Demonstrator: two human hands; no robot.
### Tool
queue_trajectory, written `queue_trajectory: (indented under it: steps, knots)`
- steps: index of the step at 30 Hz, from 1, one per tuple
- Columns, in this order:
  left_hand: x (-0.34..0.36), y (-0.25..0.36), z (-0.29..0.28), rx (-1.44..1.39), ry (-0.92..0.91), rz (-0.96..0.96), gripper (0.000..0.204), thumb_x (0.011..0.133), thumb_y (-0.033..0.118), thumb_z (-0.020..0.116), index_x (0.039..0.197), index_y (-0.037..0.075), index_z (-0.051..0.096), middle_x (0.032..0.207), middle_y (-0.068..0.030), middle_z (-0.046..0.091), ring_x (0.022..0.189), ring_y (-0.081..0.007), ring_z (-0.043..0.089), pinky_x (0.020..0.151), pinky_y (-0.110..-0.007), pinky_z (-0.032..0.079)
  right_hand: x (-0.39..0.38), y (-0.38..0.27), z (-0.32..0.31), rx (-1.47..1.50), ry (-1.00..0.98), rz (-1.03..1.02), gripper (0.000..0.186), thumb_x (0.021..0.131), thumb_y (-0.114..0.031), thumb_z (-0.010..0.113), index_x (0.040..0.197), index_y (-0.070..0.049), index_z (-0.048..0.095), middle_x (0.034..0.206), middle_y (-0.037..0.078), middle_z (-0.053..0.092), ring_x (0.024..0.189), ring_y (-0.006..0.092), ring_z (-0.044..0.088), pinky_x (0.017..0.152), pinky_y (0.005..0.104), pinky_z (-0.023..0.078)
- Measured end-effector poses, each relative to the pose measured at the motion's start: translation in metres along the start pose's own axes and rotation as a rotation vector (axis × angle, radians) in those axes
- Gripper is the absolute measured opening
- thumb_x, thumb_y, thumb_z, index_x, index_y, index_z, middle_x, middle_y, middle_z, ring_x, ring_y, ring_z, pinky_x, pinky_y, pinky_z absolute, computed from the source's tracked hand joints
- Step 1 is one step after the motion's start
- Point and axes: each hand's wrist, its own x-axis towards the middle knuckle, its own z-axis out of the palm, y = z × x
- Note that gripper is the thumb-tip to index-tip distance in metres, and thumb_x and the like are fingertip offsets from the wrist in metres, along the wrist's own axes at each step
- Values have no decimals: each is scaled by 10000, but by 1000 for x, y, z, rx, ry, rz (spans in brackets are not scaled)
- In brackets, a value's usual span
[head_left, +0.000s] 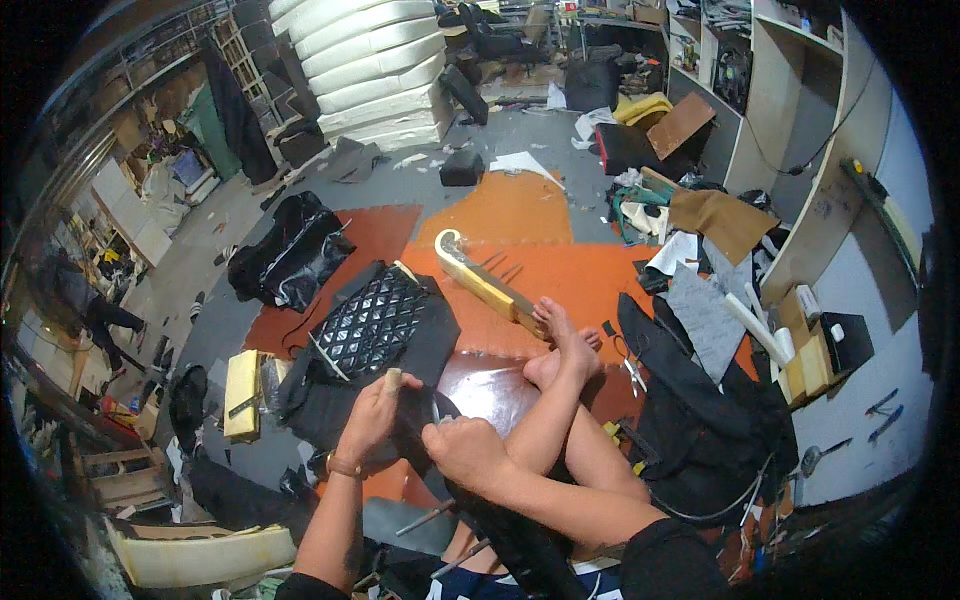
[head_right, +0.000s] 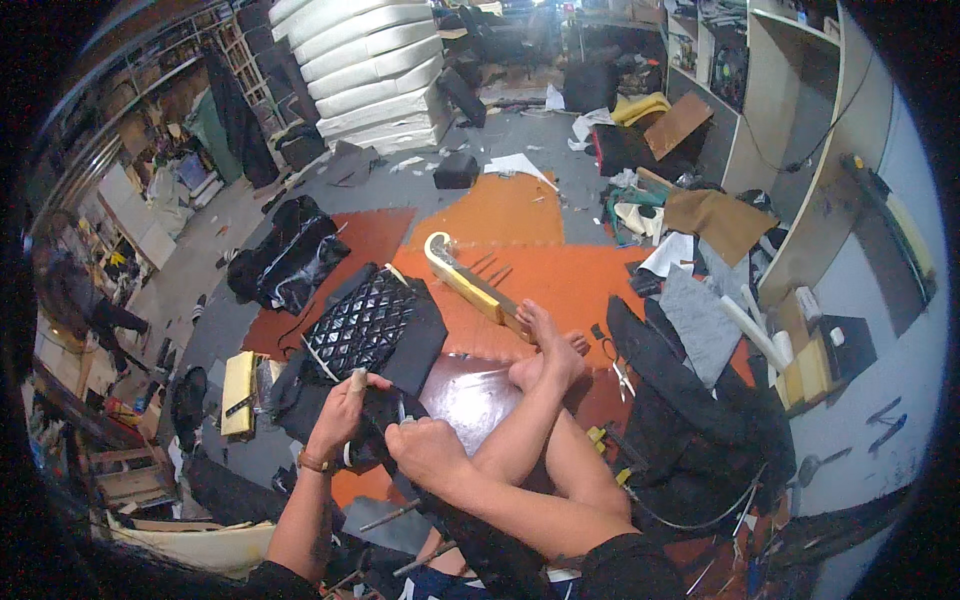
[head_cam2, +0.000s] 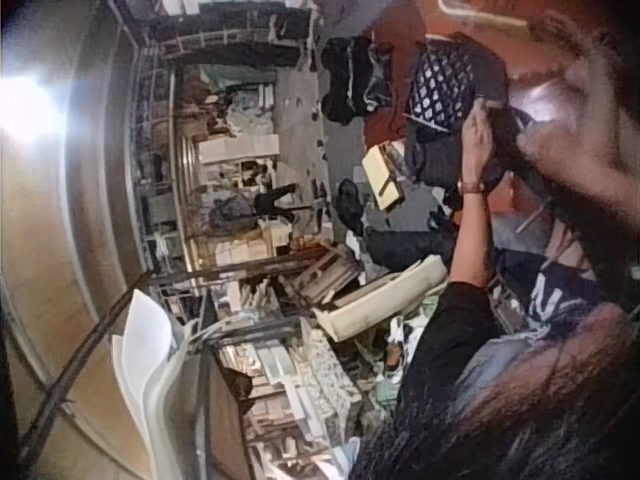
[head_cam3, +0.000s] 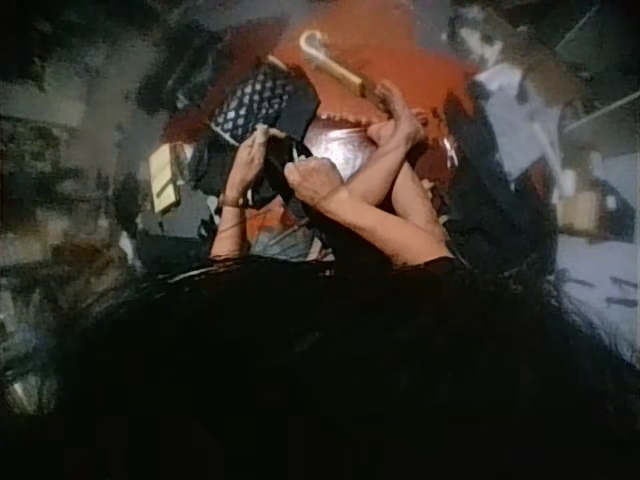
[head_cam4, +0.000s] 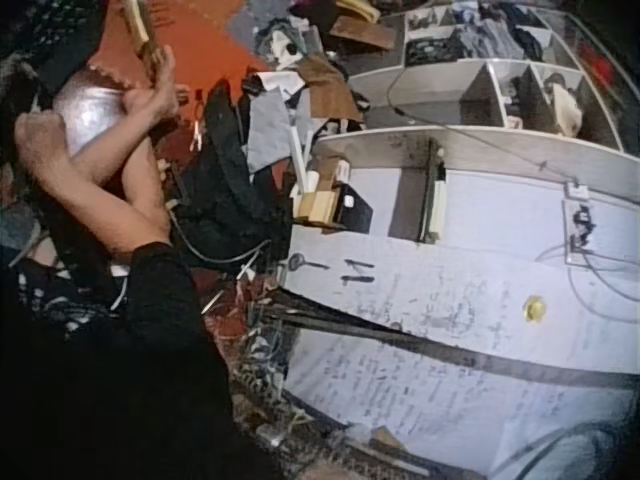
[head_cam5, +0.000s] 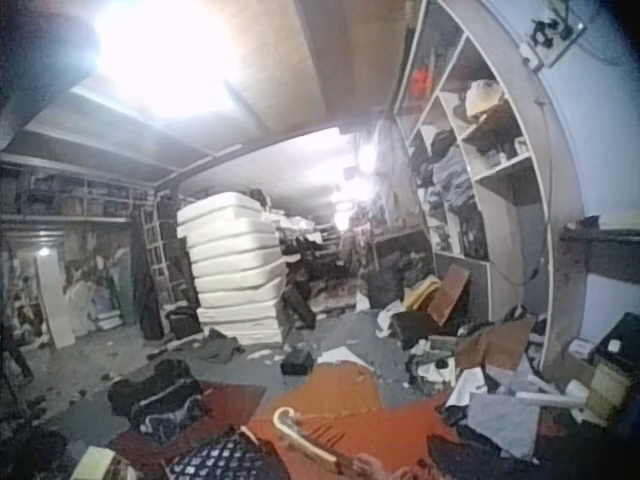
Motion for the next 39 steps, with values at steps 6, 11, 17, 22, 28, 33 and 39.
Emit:
queue_trajectory:
  steps: [6,11,17,22,28,33,39]
  knots:
    - [-20,-34,-10,133,122,-42,603,1178,419,277,1166,-22,688,1035,-95,718,979,-179,647,909,-352,521,-8,-25,23,42,-5,-2,70,825,-135,652,782,-80,648,705,117,705,642,284,744,540,390,591]
    - [-24,-19,-11,239,95,-158,572,1167,433,319,1200,-26,658,1034,-91,704,962,-174,644,890,-354,519,-15,-37,26,12,-49,15,68,803,-141,676,772,-82,661,709,111,710,640,270,748,546,379,598]
    - [-23,16,-19,236,-80,-309,606,947,467,728,1286,-24,622,1108,-178,726,999,-227,692,875,-379,552,-16,-41,30,-47,-24,-22,70,799,-140,676,755,-90,656,698,106,705,640,251,741,538,362,581]
    - [-26,12,-26,151,-130,-324,775,744,396,935,1337,15,611,1051,-133,728,897,-164,679,792,-340,579,-15,-46,34,-56,-4,-22,87,809,-144,663,739,-98,639,667,103,693,620,249,720,524,371,560]
    - [-27,15,-31,160,-223,-265,784,703,308,985,1337,42,610,1040,-62,717,909,-119,660,798,-313,575,-16,-54,43,-154,-36,9,73,789,-160,681,741,-105,685,693,61,702,630,204,713,520,327,536]
    - [-21,1,-32,250,-227,-137,808,704,289,997,1370,61,599,1060,-41,725,921,-102,659,825,-307,576,-14,-57,52,-212,-26,52,79,793,-167,678,747,-103,682,678,55,686,631,205,697,514,331,518]
    - [-11,10,-23,305,-258,-140,767,735,266,980,1381,103,599,1078,-53,747,934,-109,677,850,-310,580,-18,-46,61,-197,33,82,73,814,-163,662,783,-99,673,689,68,683,652,217,694,553,341,528]
